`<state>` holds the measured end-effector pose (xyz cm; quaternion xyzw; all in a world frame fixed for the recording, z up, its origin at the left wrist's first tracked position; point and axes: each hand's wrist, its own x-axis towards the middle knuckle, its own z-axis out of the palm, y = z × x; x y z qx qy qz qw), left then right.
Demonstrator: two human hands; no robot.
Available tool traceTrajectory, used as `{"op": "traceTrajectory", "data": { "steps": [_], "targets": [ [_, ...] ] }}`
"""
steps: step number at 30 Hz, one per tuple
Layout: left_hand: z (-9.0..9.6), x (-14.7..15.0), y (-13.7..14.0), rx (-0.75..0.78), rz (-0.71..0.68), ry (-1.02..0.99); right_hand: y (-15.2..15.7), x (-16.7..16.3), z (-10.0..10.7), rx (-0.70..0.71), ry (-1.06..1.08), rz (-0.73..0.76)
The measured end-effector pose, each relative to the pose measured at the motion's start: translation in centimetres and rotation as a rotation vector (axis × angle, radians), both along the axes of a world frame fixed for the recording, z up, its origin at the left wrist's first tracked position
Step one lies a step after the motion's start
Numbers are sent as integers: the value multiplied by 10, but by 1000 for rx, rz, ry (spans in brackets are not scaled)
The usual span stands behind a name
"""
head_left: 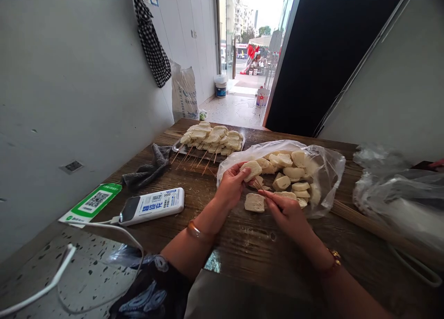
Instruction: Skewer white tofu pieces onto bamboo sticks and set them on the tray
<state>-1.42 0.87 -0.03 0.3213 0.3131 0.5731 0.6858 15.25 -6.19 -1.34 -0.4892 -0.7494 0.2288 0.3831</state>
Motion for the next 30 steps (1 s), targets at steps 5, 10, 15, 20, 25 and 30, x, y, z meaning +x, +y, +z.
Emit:
{"op": "traceTrajectory", "data": {
  "steps": [5,10,15,20,25,30],
  "targets": [
    [2,0,-1,11,14,-7,-1,1,2,13,-5,2],
    [1,-1,-1,6,7,-14,-1,1,3,11,-12,4],
    [1,-1,-1,5,12,-11,-1,0,3,6,-15,0],
    [3,-1,-1,8,23,-7,-1,1,4,12,-16,10],
    [5,0,-3,12,14,4,0,2,-1,21,-19,0],
    [6,5,-6,39,27,31,1,2,-2,57,-18,-16]
  ]
}}
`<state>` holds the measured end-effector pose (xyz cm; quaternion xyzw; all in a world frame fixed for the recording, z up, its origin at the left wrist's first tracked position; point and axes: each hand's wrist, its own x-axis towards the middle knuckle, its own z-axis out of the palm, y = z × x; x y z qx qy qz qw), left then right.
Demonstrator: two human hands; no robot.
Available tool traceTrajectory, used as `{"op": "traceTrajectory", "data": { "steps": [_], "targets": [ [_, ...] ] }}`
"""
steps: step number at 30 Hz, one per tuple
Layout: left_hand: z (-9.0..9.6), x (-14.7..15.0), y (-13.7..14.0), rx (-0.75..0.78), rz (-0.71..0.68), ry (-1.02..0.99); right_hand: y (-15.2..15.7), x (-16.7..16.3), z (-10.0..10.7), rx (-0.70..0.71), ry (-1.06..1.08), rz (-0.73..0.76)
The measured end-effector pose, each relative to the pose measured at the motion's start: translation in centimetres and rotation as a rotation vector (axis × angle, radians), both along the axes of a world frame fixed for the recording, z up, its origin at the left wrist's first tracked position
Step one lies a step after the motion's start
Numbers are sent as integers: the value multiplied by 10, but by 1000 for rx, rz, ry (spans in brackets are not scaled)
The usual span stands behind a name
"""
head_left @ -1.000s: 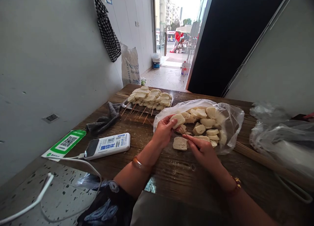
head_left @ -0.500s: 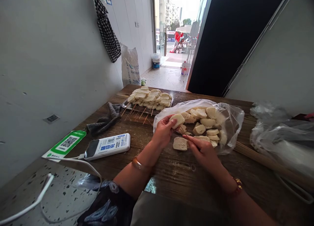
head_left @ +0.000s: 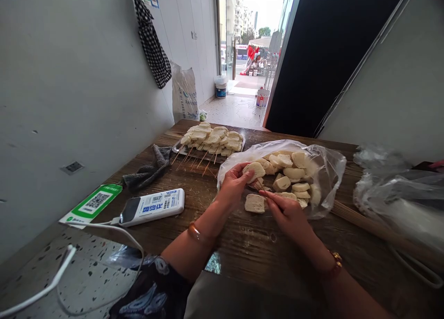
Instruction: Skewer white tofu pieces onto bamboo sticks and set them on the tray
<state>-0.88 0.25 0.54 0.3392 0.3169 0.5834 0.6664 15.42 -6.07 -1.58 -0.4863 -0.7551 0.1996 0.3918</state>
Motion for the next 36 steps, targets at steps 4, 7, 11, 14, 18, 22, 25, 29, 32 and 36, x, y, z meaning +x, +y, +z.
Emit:
{"op": "traceTrajectory", "data": {
  "steps": [4,7,11,14,18,22,25,29,32,36],
  "targets": [
    [-1,3,-4,33,-18,32,1,0,0,32,-10,-15],
    [0,4,-7,22,-47,42,2,1,0,44,-7,-17],
    [1,6,-9,47,-31,99,2,-1,-1,39,7,-37],
    [-3,9,-9,97,16,170,3,-3,-2,44,14,-53],
    [-7,12,-10,131,-7,196,3,-4,-2,62,29,-74],
    [-3,10,-12,120,-51,171,4,-2,-1,88,26,-63],
    [4,6,-14,101,-78,135,3,-1,0,102,23,-49],
    [6,3,-15,83,-158,52,2,0,-1,119,19,-53],
    [4,4,-15,80,-156,5,2,1,-1,134,3,-48],
    [3,4,-15,95,-189,11,1,3,1,147,-14,-44]
  ]
}}
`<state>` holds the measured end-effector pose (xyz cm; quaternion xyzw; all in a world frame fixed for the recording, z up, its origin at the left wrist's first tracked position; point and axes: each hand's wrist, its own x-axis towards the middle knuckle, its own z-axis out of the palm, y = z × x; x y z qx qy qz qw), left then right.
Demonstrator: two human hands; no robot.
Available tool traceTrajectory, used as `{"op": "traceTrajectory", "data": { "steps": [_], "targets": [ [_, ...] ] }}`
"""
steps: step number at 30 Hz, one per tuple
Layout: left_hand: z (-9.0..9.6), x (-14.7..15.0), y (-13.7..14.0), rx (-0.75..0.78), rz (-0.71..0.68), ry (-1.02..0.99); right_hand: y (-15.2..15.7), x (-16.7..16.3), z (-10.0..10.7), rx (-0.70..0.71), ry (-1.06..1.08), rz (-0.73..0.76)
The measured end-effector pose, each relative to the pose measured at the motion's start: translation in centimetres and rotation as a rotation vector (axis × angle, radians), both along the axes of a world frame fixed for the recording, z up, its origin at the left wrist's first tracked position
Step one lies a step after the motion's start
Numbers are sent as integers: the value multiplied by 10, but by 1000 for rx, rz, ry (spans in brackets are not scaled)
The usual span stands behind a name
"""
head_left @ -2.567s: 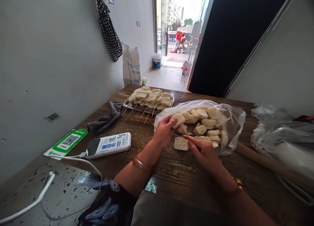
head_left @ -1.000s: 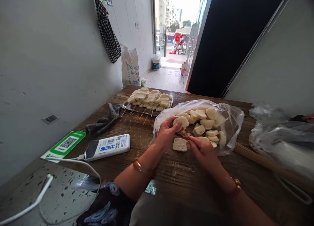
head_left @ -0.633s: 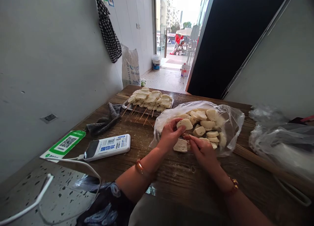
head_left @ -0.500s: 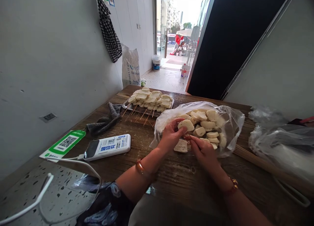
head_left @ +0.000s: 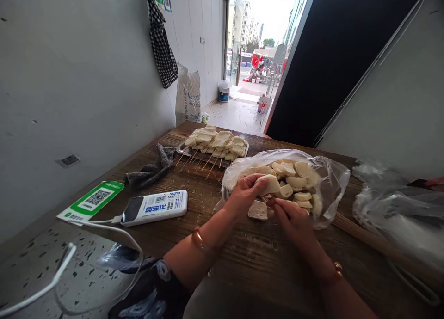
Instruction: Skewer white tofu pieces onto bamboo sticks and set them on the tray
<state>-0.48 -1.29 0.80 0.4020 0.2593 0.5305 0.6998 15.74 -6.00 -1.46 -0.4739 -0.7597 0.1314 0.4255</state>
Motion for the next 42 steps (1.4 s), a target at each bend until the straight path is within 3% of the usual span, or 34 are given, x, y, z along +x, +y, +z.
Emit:
{"op": "traceTrajectory", "data": {
  "steps": [14,20,25,32,35,39,42],
  "targets": [
    [5,5,-9,95,-56,98,0,-6,9,-13,-27,-56],
    [2,2,-2,-2,-11,65,1,-6,8,-97,9,-39],
    [2,-1,1,-22,17,12,1,-5,1,-84,56,-51],
    [2,2,-1,46,-72,165,2,-4,11,-109,81,-127],
    [4,-4,6,169,-32,348,4,2,13,-110,117,-170],
    [3,-16,15,523,23,925,6,11,12,-102,150,-255],
    [4,-22,15,692,-71,1276,8,13,13,-102,162,-260]
  ]
}}
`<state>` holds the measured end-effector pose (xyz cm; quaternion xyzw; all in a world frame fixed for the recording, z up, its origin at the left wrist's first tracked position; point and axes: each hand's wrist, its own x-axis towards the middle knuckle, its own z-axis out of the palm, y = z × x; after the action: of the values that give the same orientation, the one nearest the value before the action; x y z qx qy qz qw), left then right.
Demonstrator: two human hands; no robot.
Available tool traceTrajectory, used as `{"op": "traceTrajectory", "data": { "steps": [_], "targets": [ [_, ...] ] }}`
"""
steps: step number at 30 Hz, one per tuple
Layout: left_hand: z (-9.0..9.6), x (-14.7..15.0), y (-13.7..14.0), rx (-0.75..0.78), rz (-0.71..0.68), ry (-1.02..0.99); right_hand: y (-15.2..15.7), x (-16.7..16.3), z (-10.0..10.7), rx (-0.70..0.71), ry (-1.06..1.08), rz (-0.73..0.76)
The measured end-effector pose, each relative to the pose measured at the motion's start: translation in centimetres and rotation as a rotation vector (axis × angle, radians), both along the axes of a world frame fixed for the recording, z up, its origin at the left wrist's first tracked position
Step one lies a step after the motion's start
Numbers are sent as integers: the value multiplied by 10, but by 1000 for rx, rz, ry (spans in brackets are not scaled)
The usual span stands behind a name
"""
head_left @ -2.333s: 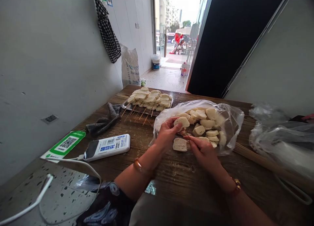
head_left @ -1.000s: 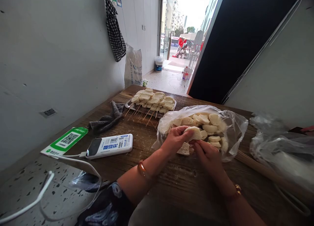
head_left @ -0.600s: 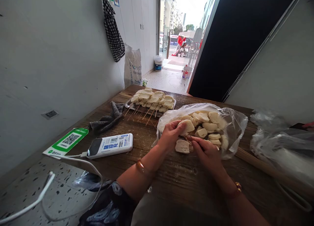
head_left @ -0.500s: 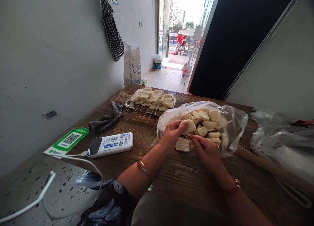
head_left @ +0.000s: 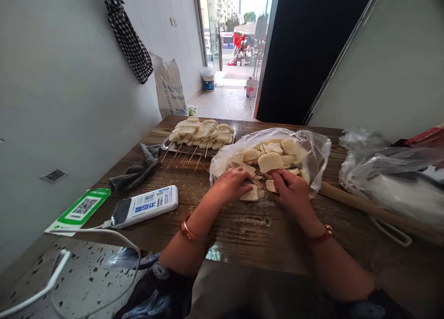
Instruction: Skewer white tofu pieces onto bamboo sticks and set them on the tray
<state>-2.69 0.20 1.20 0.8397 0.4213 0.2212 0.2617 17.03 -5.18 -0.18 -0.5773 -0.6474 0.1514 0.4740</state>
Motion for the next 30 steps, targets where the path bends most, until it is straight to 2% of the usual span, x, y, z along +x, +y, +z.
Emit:
{"op": "traceTrajectory", "data": {
  "steps": [3,7,11,14,18,21,23,25,30],
  "targets": [
    [3,-3,-2,22,-69,177,1,-1,2,0,-6,6],
    [6,-2,-5,40,-117,289,0,-2,3,2,-11,15],
    [8,2,-5,39,-127,304,0,-3,3,2,-4,10],
    [9,3,-4,39,-110,245,-1,-3,3,-1,11,22],
    [9,1,-1,5,32,-75,-3,-3,1,-1,44,51],
    [8,-2,2,-210,137,-519,-5,-2,1,-7,72,90],
    [9,-4,4,-391,163,-846,-8,-3,3,-8,74,128],
    [10,-6,6,-516,184,-1080,-11,-4,5,-7,52,165],
    [15,-9,7,-558,260,-1285,-13,-11,6,10,-71,313]
  ]
}}
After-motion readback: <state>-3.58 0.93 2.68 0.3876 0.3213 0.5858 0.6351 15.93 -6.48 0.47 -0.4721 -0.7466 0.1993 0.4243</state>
